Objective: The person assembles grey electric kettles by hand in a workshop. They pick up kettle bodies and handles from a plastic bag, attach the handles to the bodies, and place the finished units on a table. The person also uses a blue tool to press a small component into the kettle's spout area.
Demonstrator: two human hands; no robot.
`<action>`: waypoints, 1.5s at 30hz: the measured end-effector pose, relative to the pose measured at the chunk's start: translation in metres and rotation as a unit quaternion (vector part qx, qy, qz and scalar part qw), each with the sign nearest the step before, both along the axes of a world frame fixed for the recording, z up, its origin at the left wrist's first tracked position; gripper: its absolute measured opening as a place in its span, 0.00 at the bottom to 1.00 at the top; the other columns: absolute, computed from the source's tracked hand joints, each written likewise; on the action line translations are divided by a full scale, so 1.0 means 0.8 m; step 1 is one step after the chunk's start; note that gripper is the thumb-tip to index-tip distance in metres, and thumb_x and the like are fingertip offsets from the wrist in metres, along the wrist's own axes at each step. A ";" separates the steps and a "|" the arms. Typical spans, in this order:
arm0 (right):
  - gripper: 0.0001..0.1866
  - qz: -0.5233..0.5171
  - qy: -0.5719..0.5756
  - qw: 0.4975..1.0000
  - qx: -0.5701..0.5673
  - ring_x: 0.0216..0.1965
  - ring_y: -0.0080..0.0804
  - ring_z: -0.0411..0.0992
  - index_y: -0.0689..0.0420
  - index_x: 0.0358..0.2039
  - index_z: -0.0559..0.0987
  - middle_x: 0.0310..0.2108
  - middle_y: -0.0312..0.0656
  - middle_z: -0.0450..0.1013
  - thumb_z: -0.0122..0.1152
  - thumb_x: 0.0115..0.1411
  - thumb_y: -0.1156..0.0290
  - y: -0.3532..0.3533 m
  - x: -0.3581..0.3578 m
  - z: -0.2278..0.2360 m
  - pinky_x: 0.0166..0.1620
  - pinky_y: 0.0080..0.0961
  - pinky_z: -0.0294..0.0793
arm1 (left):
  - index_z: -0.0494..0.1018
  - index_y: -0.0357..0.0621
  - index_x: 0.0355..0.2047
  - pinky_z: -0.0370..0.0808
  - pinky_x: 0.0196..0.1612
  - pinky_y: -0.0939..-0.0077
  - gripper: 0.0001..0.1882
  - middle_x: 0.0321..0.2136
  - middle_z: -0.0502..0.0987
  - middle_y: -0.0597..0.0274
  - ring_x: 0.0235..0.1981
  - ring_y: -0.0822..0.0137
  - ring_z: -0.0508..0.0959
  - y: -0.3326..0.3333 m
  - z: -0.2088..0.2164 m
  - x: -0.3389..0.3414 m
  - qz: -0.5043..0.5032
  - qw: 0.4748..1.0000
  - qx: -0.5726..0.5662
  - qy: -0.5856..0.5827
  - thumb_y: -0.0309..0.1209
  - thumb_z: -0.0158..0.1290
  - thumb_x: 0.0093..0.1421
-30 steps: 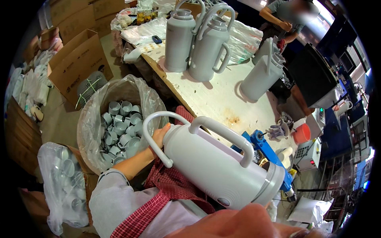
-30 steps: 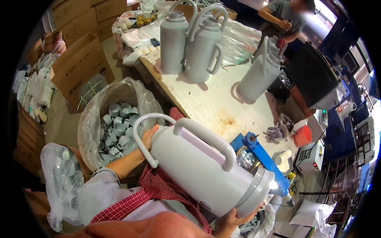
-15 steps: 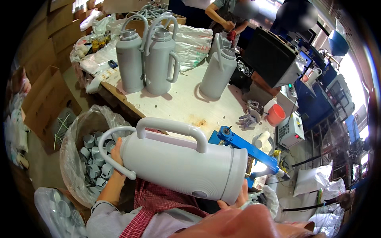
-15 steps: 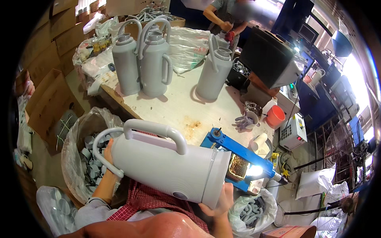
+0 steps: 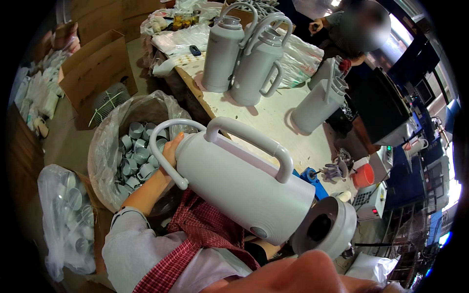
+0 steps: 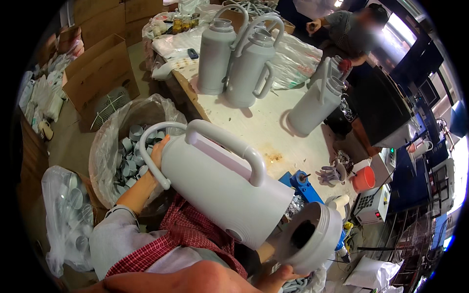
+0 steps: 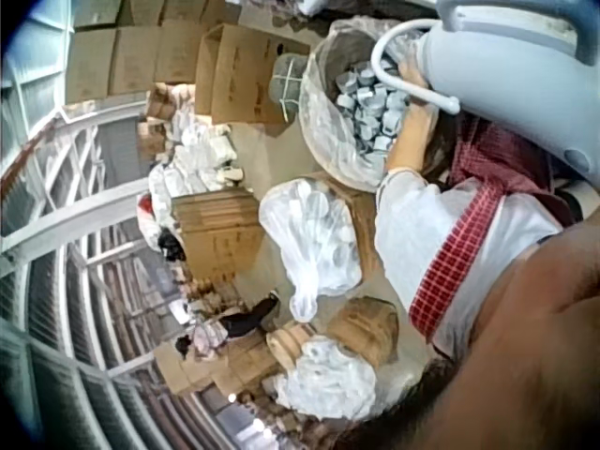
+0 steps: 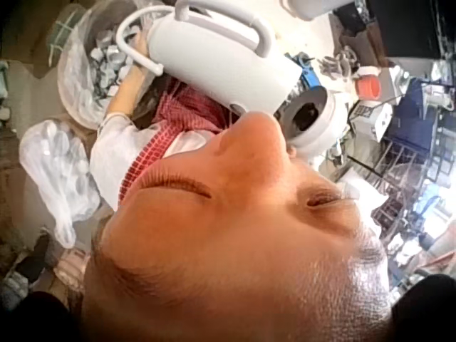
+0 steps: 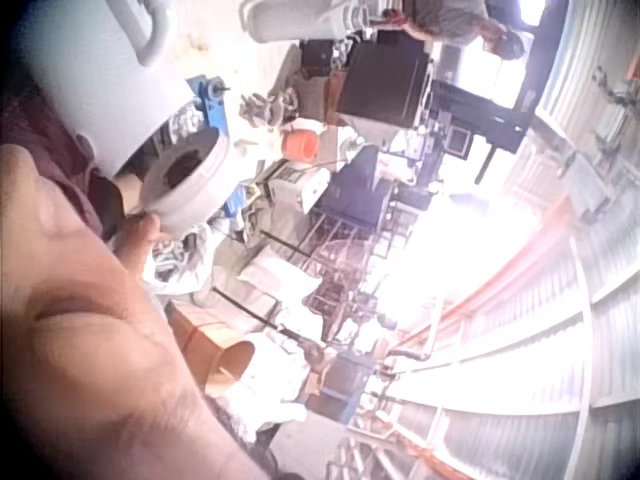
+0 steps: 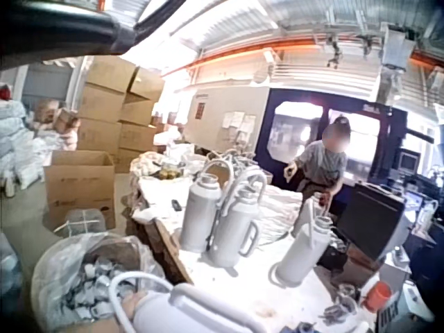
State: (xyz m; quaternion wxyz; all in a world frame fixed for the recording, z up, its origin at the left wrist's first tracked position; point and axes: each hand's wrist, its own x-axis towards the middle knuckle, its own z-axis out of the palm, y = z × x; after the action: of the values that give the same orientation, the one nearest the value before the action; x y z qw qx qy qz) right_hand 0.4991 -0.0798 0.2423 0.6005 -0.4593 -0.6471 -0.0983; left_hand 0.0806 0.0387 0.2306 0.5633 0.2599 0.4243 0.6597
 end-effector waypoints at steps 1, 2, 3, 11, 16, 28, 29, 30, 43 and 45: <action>0.40 -0.020 0.033 0.999 0.022 0.32 0.53 0.69 0.71 0.40 0.74 0.37 0.56 0.71 0.69 0.37 0.47 0.003 -0.003 -0.003 0.37 0.43 0.70 | 0.75 0.32 0.41 0.75 0.35 0.76 0.25 0.31 0.79 0.56 0.30 0.69 0.78 0.000 -0.007 0.001 0.015 1.000 0.000 0.006 0.47 0.47 0.65; 0.40 -0.041 0.066 0.996 0.043 0.32 0.54 0.69 0.71 0.41 0.74 0.37 0.56 0.70 0.69 0.37 0.48 0.004 -0.005 -0.006 0.37 0.44 0.70 | 0.75 0.32 0.41 0.75 0.35 0.76 0.25 0.31 0.79 0.56 0.30 0.69 0.78 0.001 -0.017 0.000 0.029 1.000 -0.001 0.012 0.47 0.47 0.65; 0.39 -0.021 0.041 0.999 0.021 0.32 0.53 0.69 0.70 0.41 0.74 0.37 0.56 0.70 0.69 0.37 0.48 0.001 -0.011 -0.004 0.37 0.43 0.70 | 0.75 0.32 0.42 0.75 0.36 0.77 0.26 0.31 0.79 0.57 0.30 0.69 0.78 0.005 -0.042 -0.007 0.015 0.999 -0.008 0.027 0.47 0.47 0.64; 0.37 0.048 -0.031 0.994 -0.089 0.30 0.50 0.68 0.69 0.38 0.75 0.35 0.57 0.71 0.69 0.37 0.47 -0.010 -0.045 0.042 0.34 0.40 0.69 | 0.75 0.33 0.42 0.75 0.35 0.78 0.24 0.32 0.79 0.58 0.30 0.71 0.78 0.005 -0.031 0.020 -0.009 0.999 -0.026 0.018 0.46 0.46 0.66; 0.36 0.058 -0.023 0.993 -0.098 0.32 0.48 0.67 0.69 0.36 0.76 0.33 0.54 0.71 0.70 0.38 0.46 -0.012 -0.046 0.044 0.35 0.38 0.67 | 0.75 0.34 0.41 0.75 0.33 0.76 0.22 0.31 0.79 0.58 0.29 0.70 0.78 0.017 -0.038 0.019 -0.026 0.998 -0.027 0.040 0.44 0.46 0.66; 0.41 0.079 0.162 0.967 -0.182 0.40 0.49 0.70 0.72 0.42 0.75 0.39 0.54 0.70 0.66 0.45 0.41 -0.002 -0.043 0.002 0.46 0.41 0.69 | 0.77 0.32 0.34 0.75 0.28 0.77 0.21 0.26 0.79 0.58 0.24 0.70 0.78 0.002 0.004 0.012 0.092 0.994 0.028 0.059 0.41 0.47 0.66; 0.43 0.066 0.141 0.974 -0.167 0.43 0.50 0.70 0.72 0.44 0.75 0.41 0.55 0.70 0.65 0.45 0.39 -0.004 -0.047 0.003 0.48 0.41 0.68 | 0.77 0.32 0.35 0.75 0.28 0.77 0.21 0.26 0.80 0.58 0.24 0.70 0.78 0.005 -0.006 0.004 0.087 0.994 0.013 0.058 0.42 0.47 0.66; 0.46 0.060 0.121 0.979 -0.150 0.46 0.51 0.69 0.72 0.45 0.75 0.43 0.56 0.70 0.63 0.46 0.36 -0.002 -0.054 0.011 0.51 0.42 0.67 | 0.77 0.32 0.35 0.75 0.29 0.77 0.21 0.27 0.80 0.57 0.24 0.70 0.78 0.006 -0.017 -0.007 0.088 0.994 0.000 0.060 0.42 0.47 0.66; 0.62 0.225 0.290 0.921 -0.133 0.71 0.40 0.34 0.65 0.68 0.43 0.70 0.51 0.38 0.34 0.50 0.21 0.065 -0.007 0.064 0.70 0.39 0.29 | 0.77 0.36 0.35 0.76 0.28 0.77 0.23 0.27 0.79 0.58 0.25 0.68 0.79 0.019 -0.004 0.013 0.022 0.993 -0.036 0.106 0.46 0.44 0.66; 0.64 0.196 0.337 0.917 -0.086 0.71 0.40 0.35 0.65 0.67 0.43 0.70 0.50 0.37 0.33 0.49 0.20 0.057 0.014 0.058 0.70 0.38 0.28 | 0.76 0.36 0.37 0.76 0.29 0.76 0.23 0.28 0.79 0.58 0.27 0.68 0.79 0.019 -0.007 0.008 0.028 0.990 -0.045 0.128 0.46 0.44 0.67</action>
State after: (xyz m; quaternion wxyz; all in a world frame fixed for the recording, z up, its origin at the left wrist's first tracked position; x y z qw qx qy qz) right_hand 0.5107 -0.0339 0.2886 0.7486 -0.3789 -0.4893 0.2381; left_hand 0.0872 0.0540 0.2246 0.4965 0.3049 0.5294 0.6167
